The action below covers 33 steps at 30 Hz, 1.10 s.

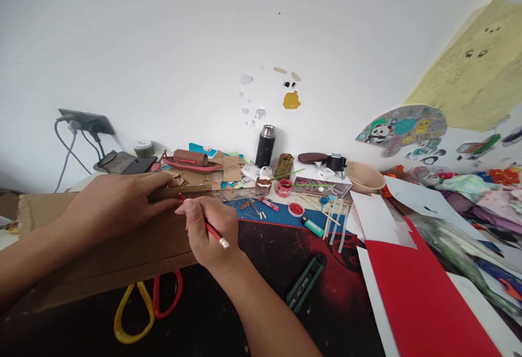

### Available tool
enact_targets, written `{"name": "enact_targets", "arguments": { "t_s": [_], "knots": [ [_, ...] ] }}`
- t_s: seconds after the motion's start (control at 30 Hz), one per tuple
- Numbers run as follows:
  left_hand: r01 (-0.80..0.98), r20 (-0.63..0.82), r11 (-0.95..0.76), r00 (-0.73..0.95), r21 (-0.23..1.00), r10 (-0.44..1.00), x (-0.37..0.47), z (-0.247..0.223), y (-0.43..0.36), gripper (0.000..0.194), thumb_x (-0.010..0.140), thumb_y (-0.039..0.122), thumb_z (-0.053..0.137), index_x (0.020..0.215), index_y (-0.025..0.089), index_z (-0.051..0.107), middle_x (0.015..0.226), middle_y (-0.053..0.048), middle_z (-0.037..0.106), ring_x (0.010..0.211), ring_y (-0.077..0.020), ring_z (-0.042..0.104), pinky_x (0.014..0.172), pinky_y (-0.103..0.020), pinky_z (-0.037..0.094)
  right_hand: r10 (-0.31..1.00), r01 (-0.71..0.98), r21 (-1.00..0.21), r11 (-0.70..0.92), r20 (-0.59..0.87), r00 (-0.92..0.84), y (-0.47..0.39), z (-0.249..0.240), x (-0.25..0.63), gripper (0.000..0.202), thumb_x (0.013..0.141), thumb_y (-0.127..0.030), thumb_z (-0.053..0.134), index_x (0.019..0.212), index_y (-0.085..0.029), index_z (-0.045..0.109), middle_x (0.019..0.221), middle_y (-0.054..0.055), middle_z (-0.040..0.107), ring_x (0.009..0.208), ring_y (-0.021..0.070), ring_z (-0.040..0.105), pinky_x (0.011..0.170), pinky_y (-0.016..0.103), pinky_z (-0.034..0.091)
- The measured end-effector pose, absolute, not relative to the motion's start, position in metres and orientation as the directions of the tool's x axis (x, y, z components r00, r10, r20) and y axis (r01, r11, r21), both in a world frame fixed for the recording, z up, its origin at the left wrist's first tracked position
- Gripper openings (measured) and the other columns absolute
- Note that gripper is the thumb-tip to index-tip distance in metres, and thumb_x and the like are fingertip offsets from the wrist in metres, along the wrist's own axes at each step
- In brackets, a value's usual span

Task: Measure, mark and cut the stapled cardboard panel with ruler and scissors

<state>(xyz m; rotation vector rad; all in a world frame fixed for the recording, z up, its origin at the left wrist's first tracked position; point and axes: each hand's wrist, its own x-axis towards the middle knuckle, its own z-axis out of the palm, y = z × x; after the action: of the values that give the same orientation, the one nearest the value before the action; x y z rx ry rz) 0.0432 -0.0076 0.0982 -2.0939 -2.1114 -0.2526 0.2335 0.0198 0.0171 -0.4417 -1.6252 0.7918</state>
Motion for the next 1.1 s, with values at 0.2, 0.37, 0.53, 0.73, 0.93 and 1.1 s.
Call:
{"name": "enact_targets", "arguments": {
  "t_s": [0.2, 0.37, 0.53, 0.73, 0.93, 1.1],
  "knots": [
    [0.999, 0.262, -0.033, 0.037, -0.017, 0.964, 0.0430, 0.0990, -0.0099, 0.033, 0.092, 0.060, 0.050, 0.089, 0.034, 0.069, 0.072, -0.006, 0.076, 0.059, -0.0299, 0.066, 0.055, -0.037, 0.033, 0.676, -0.100, -0.704, 0.703, 0.705, -0.215, 0.0200, 0.0179, 0.2338, 0.052, 0.121, -0.051, 0.046, 0.090, -0.023, 0.079, 0.064, 0.001, 0.071, 0.057, 0.0160, 0.069, 0.063, 0.030, 0.058],
    [0.997, 0.281, -0.054, 0.069, -0.062, 0.957, 0.0410, 0.0991, -0.0106, 0.030, 0.094, 0.058, 0.053, 0.090, 0.034, 0.070, 0.071, -0.005, 0.077, 0.058, -0.0287, 0.069, 0.054, -0.036, 0.035, 0.681, -0.100, -0.711, 0.697, 0.699, -0.219, 0.0193, 0.0192, 0.2344, 0.052, 0.120, -0.051, 0.047, 0.091, -0.024, 0.079, 0.064, 0.001, 0.070, 0.059, 0.0169, 0.071, 0.066, 0.032, 0.059],
    [0.996, 0.298, -0.069, 0.083, -0.057, 0.951, 0.0405, 0.0982, -0.0104, 0.026, 0.094, 0.056, 0.056, 0.089, 0.034, 0.069, 0.071, -0.005, 0.078, 0.058, -0.0283, 0.070, 0.053, -0.036, 0.033, 0.680, -0.108, -0.711, 0.695, 0.698, -0.224, 0.0200, 0.0197, 0.2342, 0.052, 0.120, -0.052, 0.047, 0.090, -0.024, 0.079, 0.063, 0.000, 0.070, 0.058, 0.0165, 0.070, 0.064, 0.031, 0.058],
    [0.999, 0.263, -0.043, 0.046, -0.016, 0.964, 0.0420, 0.0997, -0.0110, 0.029, 0.093, 0.060, 0.054, 0.089, 0.034, 0.067, 0.071, -0.006, 0.076, 0.058, -0.0301, 0.067, 0.055, -0.037, 0.033, 0.689, -0.091, -0.721, 0.686, 0.685, -0.236, 0.0197, 0.0192, 0.2344, 0.053, 0.120, -0.052, 0.046, 0.088, -0.025, 0.078, 0.058, -0.001, 0.064, 0.057, 0.0173, 0.069, 0.062, 0.031, 0.057],
    [1.000, 0.253, -0.026, 0.021, 0.017, 0.967, 0.0417, 0.0998, -0.0113, 0.030, 0.091, 0.062, 0.055, 0.088, 0.034, 0.066, 0.072, -0.006, 0.075, 0.059, -0.0307, 0.066, 0.058, -0.038, 0.033, 0.698, -0.079, -0.730, 0.679, 0.675, -0.238, 0.0188, 0.0187, 0.2346, 0.053, 0.120, -0.053, 0.047, 0.088, -0.025, 0.078, 0.057, -0.001, 0.064, 0.057, 0.0178, 0.069, 0.060, 0.031, 0.057],
    [0.999, 0.258, -0.033, 0.025, 0.024, 0.966, 0.0405, 0.0990, -0.0114, 0.031, 0.093, 0.062, 0.054, 0.088, 0.034, 0.067, 0.074, -0.007, 0.076, 0.059, -0.0303, 0.067, 0.057, -0.038, 0.034, 0.686, -0.093, -0.713, 0.695, 0.696, -0.210, 0.0190, 0.0193, 0.2349, 0.052, 0.120, -0.052, 0.047, 0.089, -0.025, 0.078, 0.059, 0.000, 0.067, 0.055, 0.0175, 0.068, 0.062, 0.033, 0.057]
  ]
}}
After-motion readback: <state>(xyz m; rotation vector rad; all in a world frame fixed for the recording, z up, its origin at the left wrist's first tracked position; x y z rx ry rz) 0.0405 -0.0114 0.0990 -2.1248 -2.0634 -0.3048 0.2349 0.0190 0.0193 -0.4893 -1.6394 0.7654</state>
